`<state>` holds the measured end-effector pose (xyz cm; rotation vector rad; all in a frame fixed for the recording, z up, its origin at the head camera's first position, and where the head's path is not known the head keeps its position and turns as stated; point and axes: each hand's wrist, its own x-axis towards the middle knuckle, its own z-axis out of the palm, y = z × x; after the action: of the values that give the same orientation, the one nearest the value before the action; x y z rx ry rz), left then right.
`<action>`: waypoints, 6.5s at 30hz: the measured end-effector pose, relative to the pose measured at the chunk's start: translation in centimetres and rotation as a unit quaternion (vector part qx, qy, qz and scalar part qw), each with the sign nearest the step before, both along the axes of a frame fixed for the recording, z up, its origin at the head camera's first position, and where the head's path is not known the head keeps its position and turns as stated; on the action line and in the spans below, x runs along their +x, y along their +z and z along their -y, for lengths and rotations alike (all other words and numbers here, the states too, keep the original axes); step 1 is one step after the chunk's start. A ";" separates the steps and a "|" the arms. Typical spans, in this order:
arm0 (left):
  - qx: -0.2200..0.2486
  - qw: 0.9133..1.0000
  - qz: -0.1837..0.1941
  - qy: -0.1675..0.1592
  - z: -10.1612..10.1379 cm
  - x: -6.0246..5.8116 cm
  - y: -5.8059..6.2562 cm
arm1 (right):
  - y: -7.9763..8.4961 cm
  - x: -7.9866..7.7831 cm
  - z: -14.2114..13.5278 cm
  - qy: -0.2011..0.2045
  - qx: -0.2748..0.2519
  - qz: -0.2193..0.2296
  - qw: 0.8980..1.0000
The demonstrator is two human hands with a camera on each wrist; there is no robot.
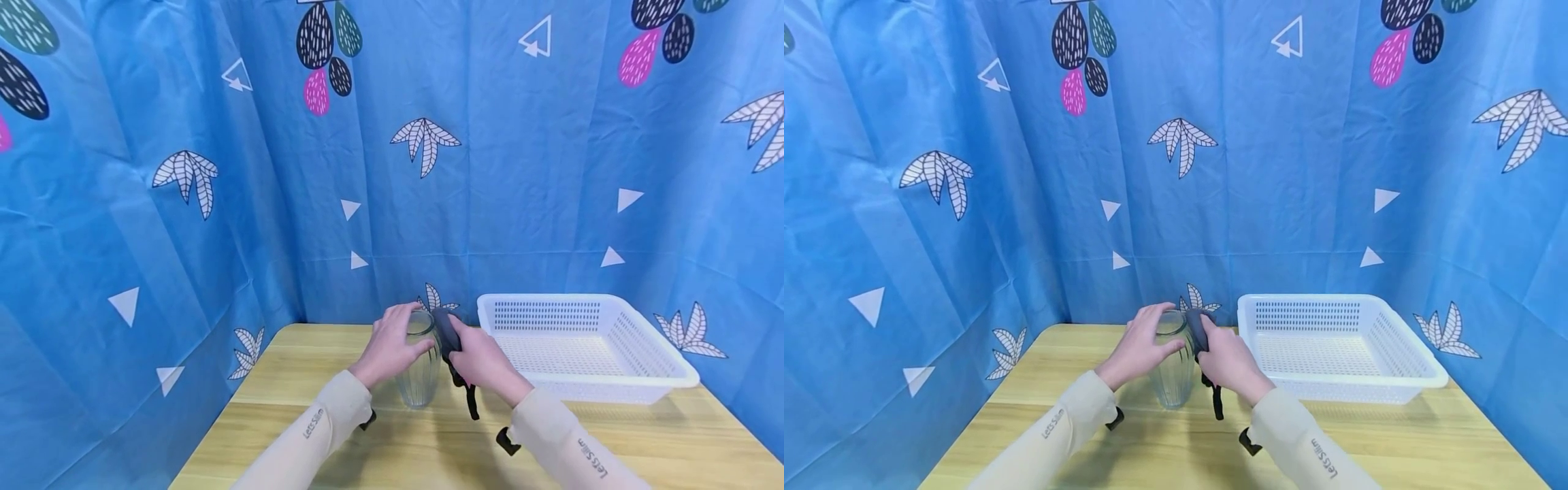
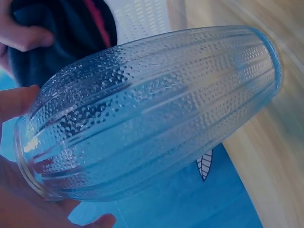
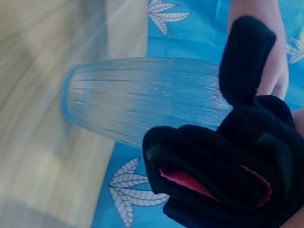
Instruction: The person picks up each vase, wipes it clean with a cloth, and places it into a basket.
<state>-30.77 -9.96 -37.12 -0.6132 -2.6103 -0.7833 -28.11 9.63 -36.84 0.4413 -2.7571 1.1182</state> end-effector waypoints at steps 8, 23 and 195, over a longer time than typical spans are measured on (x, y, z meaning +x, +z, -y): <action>0.005 1.000 0.008 -0.018 -0.2 -0.1 -0.1 | -1.1 -0.8 0.4 0.000 0.054 0.001 0.999; 0.001 1.000 0.003 -0.024 -0.4 -0.4 -0.2 | -7.8 -1.9 0.3 0.057 0.046 0.078 0.994; 0.055 0.998 0.028 -0.017 -1.4 0.5 0.3 | 1.7 0.1 -0.9 0.003 -0.006 -0.004 1.000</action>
<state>-30.31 -8.57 -36.85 -0.6131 -2.5917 -0.9618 -28.05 10.53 -35.16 0.4503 -2.7430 1.1317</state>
